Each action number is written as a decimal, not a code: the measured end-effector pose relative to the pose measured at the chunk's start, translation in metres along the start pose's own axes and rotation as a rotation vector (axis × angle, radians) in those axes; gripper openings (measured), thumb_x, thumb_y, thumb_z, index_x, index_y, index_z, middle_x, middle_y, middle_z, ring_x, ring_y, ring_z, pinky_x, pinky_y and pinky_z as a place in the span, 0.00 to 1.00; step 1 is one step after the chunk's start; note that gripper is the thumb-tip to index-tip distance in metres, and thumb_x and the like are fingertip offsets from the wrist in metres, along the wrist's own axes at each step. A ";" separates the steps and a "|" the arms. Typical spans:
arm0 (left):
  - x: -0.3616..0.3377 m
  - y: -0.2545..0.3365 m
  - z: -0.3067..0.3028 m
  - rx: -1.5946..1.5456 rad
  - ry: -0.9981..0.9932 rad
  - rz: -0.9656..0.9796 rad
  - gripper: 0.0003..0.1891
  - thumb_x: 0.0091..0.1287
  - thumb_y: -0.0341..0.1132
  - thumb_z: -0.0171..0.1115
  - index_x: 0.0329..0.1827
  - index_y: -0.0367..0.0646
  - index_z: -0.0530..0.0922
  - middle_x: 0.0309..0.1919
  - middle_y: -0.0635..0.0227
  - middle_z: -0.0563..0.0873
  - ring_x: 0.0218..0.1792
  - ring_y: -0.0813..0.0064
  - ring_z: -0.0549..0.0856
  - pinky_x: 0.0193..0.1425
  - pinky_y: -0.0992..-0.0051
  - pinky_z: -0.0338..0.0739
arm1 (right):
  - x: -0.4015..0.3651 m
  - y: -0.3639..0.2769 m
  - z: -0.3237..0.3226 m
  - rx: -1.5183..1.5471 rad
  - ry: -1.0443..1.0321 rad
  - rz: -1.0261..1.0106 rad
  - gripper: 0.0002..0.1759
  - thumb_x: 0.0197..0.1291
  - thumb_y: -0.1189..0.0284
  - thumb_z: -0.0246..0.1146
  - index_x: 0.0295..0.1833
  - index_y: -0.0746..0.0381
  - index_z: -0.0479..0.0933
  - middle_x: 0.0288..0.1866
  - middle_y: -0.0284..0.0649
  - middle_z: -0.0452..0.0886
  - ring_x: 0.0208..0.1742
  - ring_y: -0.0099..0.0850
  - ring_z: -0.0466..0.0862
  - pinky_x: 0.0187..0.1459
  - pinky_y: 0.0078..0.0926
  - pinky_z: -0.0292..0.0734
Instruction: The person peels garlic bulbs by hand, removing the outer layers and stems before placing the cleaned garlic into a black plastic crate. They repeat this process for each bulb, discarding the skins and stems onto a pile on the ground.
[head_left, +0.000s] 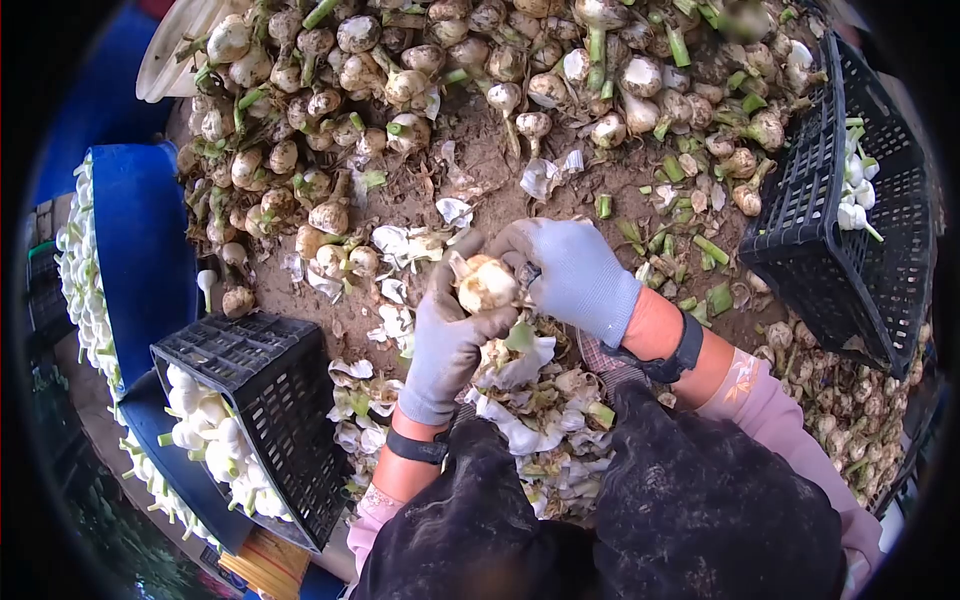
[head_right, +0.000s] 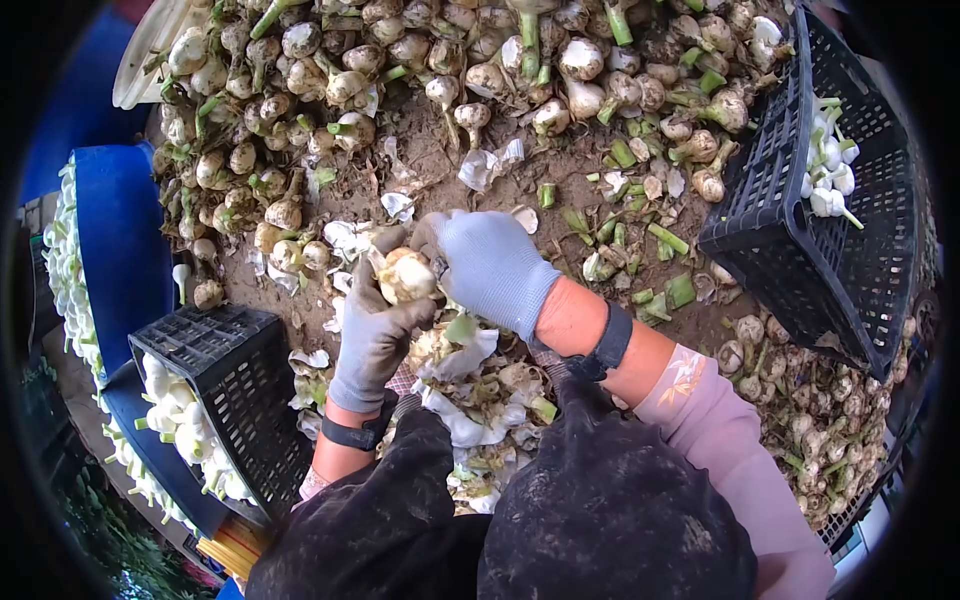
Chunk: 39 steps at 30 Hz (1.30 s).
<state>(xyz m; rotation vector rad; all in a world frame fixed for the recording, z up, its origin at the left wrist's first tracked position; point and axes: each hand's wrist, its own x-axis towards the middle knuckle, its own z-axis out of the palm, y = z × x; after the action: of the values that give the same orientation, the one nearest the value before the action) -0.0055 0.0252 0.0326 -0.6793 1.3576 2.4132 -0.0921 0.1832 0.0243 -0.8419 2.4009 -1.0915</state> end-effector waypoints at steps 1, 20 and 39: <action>0.000 0.001 0.009 0.078 0.001 -0.018 0.47 0.48 0.17 0.72 0.74 0.36 0.58 0.63 0.62 0.73 0.58 0.75 0.77 0.62 0.74 0.75 | 0.001 0.002 -0.003 -0.124 -0.036 0.029 0.15 0.53 0.80 0.61 0.48 0.59 0.79 0.38 0.43 0.83 0.40 0.46 0.84 0.43 0.38 0.79; 0.005 0.003 0.010 0.169 0.115 0.022 0.32 0.68 0.38 0.60 0.71 0.34 0.61 0.44 0.60 0.83 0.36 0.73 0.86 0.36 0.76 0.83 | -0.012 0.008 0.005 0.177 0.107 0.279 0.06 0.57 0.74 0.59 0.37 0.65 0.73 0.29 0.56 0.78 0.35 0.54 0.82 0.35 0.44 0.76; 0.011 -0.001 0.002 0.407 0.175 0.164 0.34 0.52 0.25 0.72 0.63 0.33 0.66 0.52 0.60 0.79 0.49 0.75 0.81 0.53 0.76 0.79 | -0.030 -0.005 0.005 0.010 -0.009 0.041 0.11 0.46 0.75 0.62 0.37 0.62 0.72 0.31 0.47 0.79 0.33 0.48 0.82 0.35 0.41 0.76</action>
<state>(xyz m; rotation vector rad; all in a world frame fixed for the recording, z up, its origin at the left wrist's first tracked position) -0.0146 0.0280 0.0269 -0.7011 1.9705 2.1265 -0.0645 0.1975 0.0279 -0.7895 2.3933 -1.0809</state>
